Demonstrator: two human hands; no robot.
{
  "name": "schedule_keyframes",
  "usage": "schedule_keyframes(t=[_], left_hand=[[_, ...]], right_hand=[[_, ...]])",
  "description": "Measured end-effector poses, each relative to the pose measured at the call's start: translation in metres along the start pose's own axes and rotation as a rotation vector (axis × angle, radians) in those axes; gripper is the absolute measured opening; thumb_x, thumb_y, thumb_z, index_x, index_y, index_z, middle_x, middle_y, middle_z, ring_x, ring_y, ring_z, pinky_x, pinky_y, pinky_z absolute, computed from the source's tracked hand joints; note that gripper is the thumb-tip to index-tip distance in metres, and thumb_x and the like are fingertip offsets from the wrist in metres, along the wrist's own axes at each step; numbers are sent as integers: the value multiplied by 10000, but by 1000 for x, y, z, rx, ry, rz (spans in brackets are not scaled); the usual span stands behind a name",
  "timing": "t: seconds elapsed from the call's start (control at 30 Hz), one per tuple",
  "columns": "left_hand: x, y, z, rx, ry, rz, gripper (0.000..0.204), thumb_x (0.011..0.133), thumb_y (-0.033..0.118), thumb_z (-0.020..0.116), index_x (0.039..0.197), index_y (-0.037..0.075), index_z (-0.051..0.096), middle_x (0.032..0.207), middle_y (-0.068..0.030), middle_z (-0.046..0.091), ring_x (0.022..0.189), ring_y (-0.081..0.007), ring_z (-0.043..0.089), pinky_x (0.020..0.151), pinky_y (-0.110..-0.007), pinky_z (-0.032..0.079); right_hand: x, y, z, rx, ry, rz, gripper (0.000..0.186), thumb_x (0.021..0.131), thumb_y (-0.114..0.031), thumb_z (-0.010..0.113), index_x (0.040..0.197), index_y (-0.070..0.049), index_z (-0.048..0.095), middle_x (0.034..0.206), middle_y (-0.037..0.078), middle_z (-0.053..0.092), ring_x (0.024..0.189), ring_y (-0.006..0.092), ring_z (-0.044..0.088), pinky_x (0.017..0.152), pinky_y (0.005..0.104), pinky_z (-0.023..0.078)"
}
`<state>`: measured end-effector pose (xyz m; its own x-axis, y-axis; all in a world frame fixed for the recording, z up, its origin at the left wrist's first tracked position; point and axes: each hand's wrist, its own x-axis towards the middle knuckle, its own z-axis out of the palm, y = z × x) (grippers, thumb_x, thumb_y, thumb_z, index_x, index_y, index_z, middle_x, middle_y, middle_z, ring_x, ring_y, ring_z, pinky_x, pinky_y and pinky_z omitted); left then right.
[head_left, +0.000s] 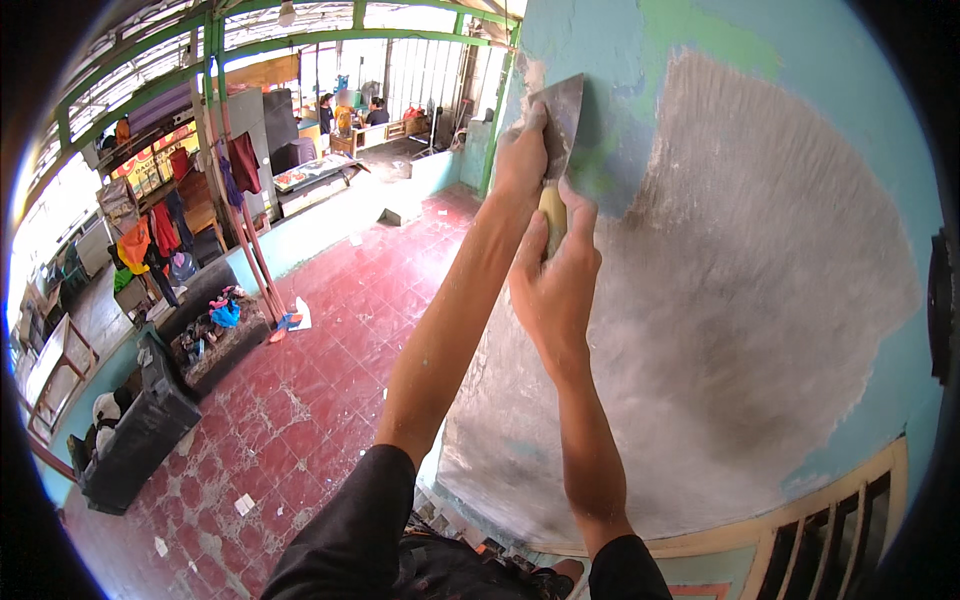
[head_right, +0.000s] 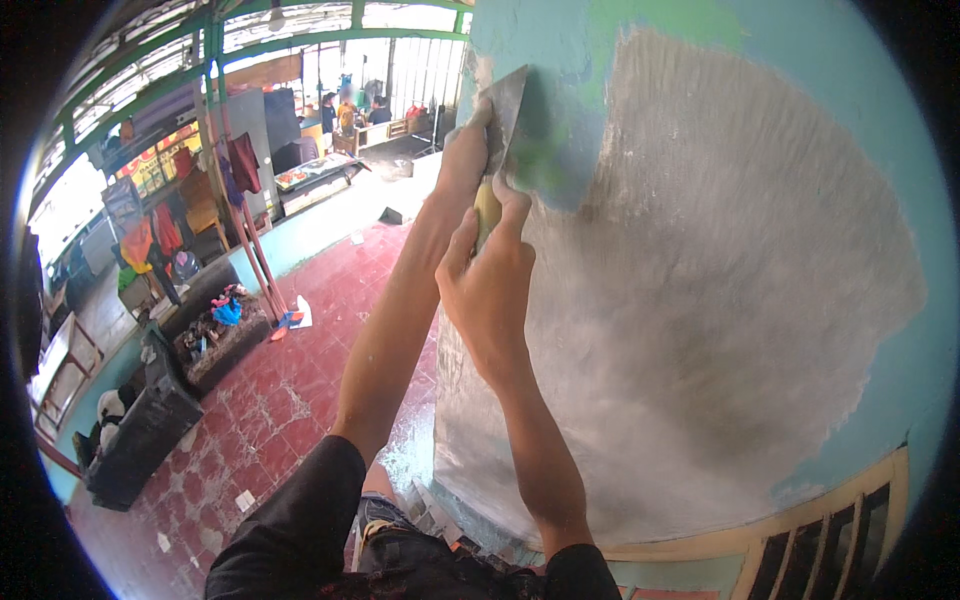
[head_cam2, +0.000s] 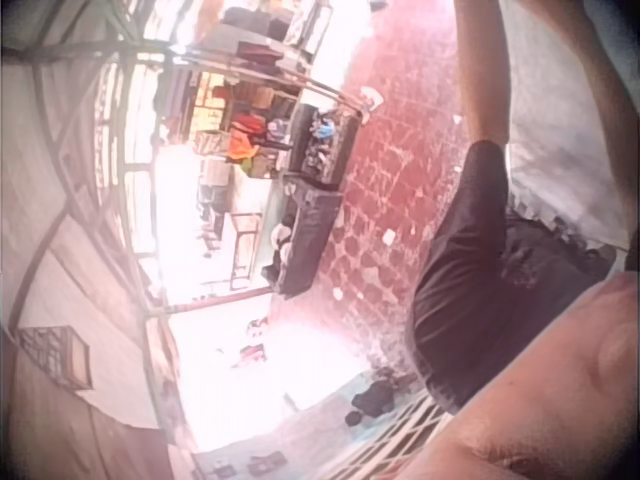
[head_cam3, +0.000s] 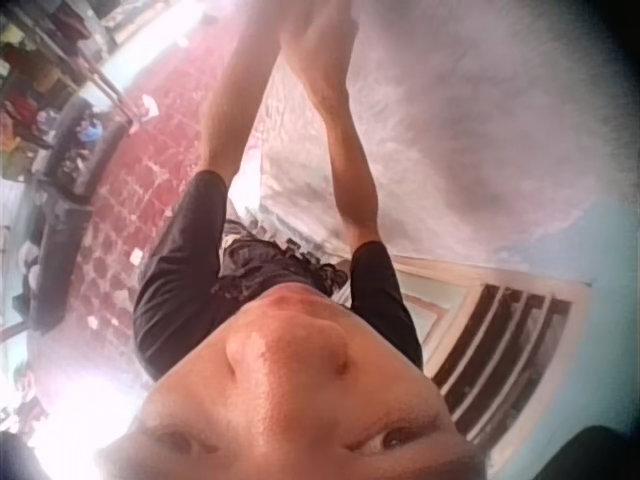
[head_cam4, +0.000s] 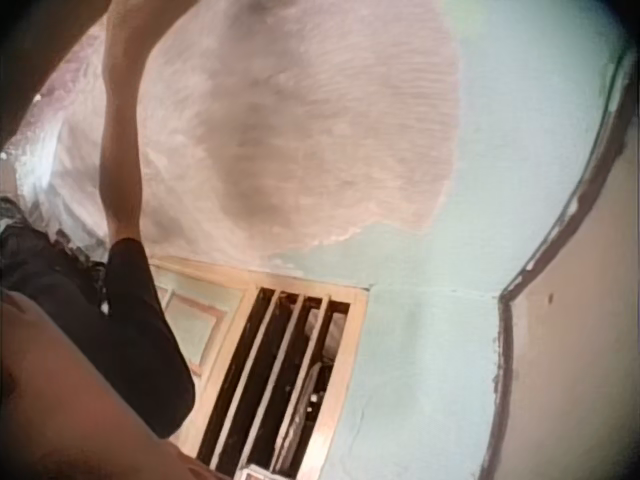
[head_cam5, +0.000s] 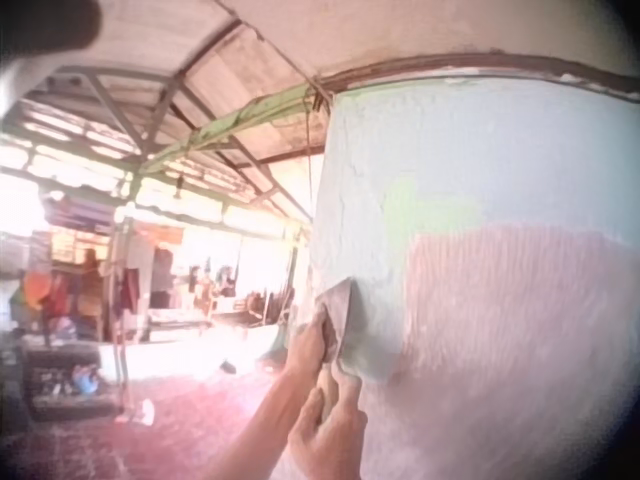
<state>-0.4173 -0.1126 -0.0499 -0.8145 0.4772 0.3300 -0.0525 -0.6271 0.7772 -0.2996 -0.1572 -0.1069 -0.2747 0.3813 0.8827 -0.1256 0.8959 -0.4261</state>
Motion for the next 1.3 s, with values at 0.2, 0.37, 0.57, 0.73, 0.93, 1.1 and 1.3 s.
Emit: schedule_keyframes(t=[0.2, 0.37, 0.57, 0.73, 0.93, 1.1, 1.3], left_hand=[[5, 3, -3, 68, 32, -6, 530, 953, 424, 560, 897, -96, 647, 804, -112, 635, 662, -157, 578, 561, -319, 459], [11, 2, -1, 11, 11, 51, 517, 952, 429, 561, 908, -79, 650, 798, -99, 634, 648, -152, 567, 564, -314, 450], [-4, -3, -2, 86, 25, 38, 479, 952, 406, 575, 904, -64, 654, 813, -107, 641, 641, -149, 568, 554, -315, 452], [17, 2, -9, -40, -32, -13, 516, 944, 425, 584, 910, -82, 666, 824, -110, 648, 683, -155, 584, 616, -304, 468], [9, -2, 0, 90, 45, 106, 584, 947, 471, 557, 861, -98, 653, 743, -97, 634, 646, -166, 581, 562, -327, 453], [11, -3, -9, 221, 44, 61, 595, 952, 486, 543, 837, -87, 655, 721, -88, 625, 605, -163, 566, 549, -327, 445], [13, 3, -5, 108, 15, 41, 583, 947, 482, 560, 850, -83, 667, 681, -74, 611, 597, -122, 550, 531, -300, 431]], right_hand=[[-1, -8, -3, 37, -35, 91, 330, 933, -56, 506, 1237, 47, 427, 943, 314, 645, 905, 451, 653, 756, 454, 520], [7, -8, 1, 82, -27, 128, 335, 942, -68, 505, 1251, 50, 450, 985, 311, 646, 941, 438, 657, 784, 430, 514], [-2, -1, 1, 82, -9, 112, 333, 943, -68, 501, 1251, 46, 444, 997, 310, 647, 953, 447, 650, 780, 425, 522], [7, -15, 2, 91, -97, 260, 334, 944, -64, 498, 1257, 39, 444, 1018, 306, 649, 971, 444, 647, 782, 427, 522], [1, 6, 6, 136, 13, 75, 340, 945, -75, 503, 1259, 40, 445, 1005, 299, 652, 945, 425, 660, 773, 424, 520], [-6, 2, 6, 60, -33, 154, 338, 947, -78, 501, 1263, 31, 449, 996, 296, 654, 952, 419, 664, 767, 416, 522], [-5, 9, 13, 98, -7, 100, 317, 936, -53, 506, 1230, 14, 411, 909, 301, 648, 869, 448, 652, 694, 474, 519]])
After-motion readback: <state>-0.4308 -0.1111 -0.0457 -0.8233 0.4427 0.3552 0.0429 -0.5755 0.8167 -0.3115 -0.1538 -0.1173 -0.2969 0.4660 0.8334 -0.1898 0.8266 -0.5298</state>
